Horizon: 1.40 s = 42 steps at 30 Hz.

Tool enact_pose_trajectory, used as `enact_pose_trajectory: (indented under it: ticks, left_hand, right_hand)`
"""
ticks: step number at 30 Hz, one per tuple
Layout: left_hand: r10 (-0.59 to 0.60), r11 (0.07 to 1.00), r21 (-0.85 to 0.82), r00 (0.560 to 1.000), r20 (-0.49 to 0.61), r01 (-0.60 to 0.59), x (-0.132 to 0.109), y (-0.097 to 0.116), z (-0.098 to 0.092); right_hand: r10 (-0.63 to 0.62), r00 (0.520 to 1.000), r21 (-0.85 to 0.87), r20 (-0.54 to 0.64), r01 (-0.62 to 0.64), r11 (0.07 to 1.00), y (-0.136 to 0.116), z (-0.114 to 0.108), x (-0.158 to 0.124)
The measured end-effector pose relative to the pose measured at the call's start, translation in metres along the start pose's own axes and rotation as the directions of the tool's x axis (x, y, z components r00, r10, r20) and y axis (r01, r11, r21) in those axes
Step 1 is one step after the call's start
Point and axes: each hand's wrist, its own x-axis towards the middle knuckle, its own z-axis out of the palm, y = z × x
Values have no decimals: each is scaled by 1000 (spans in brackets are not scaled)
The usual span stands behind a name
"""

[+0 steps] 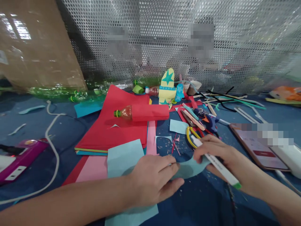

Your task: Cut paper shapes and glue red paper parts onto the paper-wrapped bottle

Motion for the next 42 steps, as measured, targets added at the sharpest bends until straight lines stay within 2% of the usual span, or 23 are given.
enact_pose_trajectory:
  ticks: [2,4,7,9,11,13,16,18,20,23,25,26,30,33,37,39,42]
  left_hand:
    - [-41,995,-96,997,-70,34,1,1,-6]
    - [-91,981,-178,990,-103,72,2,1,-11]
    - [-131,970,-218,988,-81,110,0,0,-11]
    - [-102,978,-186,994,-29,94,-3,-1,-8]
    - [-34,991,-130,998,47,40,-4,-3,-5]
    - [45,995,-97,986,160,-30,-5,-3,-1]
    - [114,992,-87,942,316,-91,-2,-2,2]
    - [116,993,-77,931,346,-94,1,-1,2]
    - [118,993,-71,929,350,-99,2,-1,1]
    - [130,991,-66,926,353,-114,3,0,1]
    - [134,991,-72,924,359,-116,3,-1,1]
    - [132,991,-73,923,361,-113,3,-1,0]
    - [130,991,-75,930,344,-111,1,-1,1]
    - [143,988,-100,956,258,-121,-1,-2,3]
    - [85,994,-82,977,195,-70,-4,-4,3]
    - [74,995,-74,977,199,-61,-4,-3,2]
    - [114,992,-74,965,236,-99,-3,-2,0]
  right_hand:
    - [5,982,57,-187,6,998,4,-3,1]
    - [29,961,209,-275,31,978,9,-3,1]
    - [41,979,451,-197,53,891,15,4,2]
    - [44,993,522,-108,19,852,17,13,4]
    - [44,999,506,-27,-25,862,16,22,8]
    - [40,999,414,-3,-35,910,14,30,13]
    - [5,997,208,-77,11,978,13,39,16]
    - [28,987,104,-161,-12,994,13,42,17]
    - [134,957,113,-257,-108,988,15,44,17]
    - [328,866,297,-378,-222,929,18,44,17]
    - [410,818,392,-404,-250,885,19,43,17]
    - [428,813,405,-395,-264,875,19,42,17]
    - [355,895,272,-271,-283,920,16,33,15]
    - [318,918,194,-239,-275,942,16,25,14]
    - [289,941,339,-174,-218,915,23,15,15]
    - [259,959,399,-116,-194,896,26,15,15]
    - [246,965,393,-88,-193,899,27,25,16]
